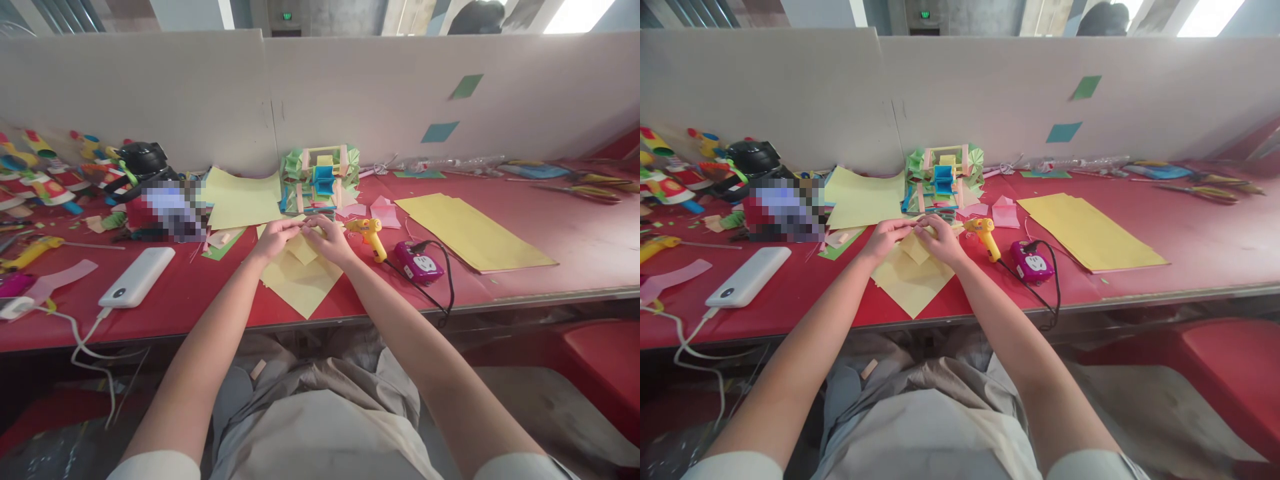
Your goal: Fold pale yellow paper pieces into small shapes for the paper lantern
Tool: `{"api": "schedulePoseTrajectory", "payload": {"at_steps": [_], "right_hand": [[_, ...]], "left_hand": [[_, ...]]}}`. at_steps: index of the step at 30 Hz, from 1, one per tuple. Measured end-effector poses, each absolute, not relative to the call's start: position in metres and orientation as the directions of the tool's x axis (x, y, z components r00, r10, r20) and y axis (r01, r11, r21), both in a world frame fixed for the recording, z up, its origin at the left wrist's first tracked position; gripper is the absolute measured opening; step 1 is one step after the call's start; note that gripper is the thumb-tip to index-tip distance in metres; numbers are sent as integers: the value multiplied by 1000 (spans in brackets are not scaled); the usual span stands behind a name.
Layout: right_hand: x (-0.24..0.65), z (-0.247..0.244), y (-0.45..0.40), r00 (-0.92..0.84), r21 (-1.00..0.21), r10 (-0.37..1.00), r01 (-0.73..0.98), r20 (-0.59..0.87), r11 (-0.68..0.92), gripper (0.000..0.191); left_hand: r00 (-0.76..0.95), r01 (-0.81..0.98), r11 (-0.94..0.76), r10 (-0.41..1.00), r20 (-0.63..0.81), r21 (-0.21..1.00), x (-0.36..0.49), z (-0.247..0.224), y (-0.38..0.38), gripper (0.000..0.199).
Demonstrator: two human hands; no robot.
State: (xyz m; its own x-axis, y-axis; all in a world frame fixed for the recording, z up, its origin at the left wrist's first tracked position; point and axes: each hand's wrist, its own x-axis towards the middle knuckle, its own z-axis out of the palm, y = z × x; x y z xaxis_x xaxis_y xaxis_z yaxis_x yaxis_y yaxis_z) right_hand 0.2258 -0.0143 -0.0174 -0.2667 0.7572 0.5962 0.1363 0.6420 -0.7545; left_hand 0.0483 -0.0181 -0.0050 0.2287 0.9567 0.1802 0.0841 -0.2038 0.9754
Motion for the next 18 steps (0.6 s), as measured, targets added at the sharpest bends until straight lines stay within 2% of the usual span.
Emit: {"api": "schedulePoseTrajectory", "payload": {"at_steps": [8, 18], "right_hand": [[225, -17, -14, -292, -748, 745, 127, 600, 652, 32], [225, -17, -17, -323, -719, 715, 132, 620, 683, 29]], "left_hand": [[211, 32, -89, 974, 80, 995, 49, -2, -20, 35], [214, 73, -85, 975, 68, 994, 48, -2, -19, 37]]}}
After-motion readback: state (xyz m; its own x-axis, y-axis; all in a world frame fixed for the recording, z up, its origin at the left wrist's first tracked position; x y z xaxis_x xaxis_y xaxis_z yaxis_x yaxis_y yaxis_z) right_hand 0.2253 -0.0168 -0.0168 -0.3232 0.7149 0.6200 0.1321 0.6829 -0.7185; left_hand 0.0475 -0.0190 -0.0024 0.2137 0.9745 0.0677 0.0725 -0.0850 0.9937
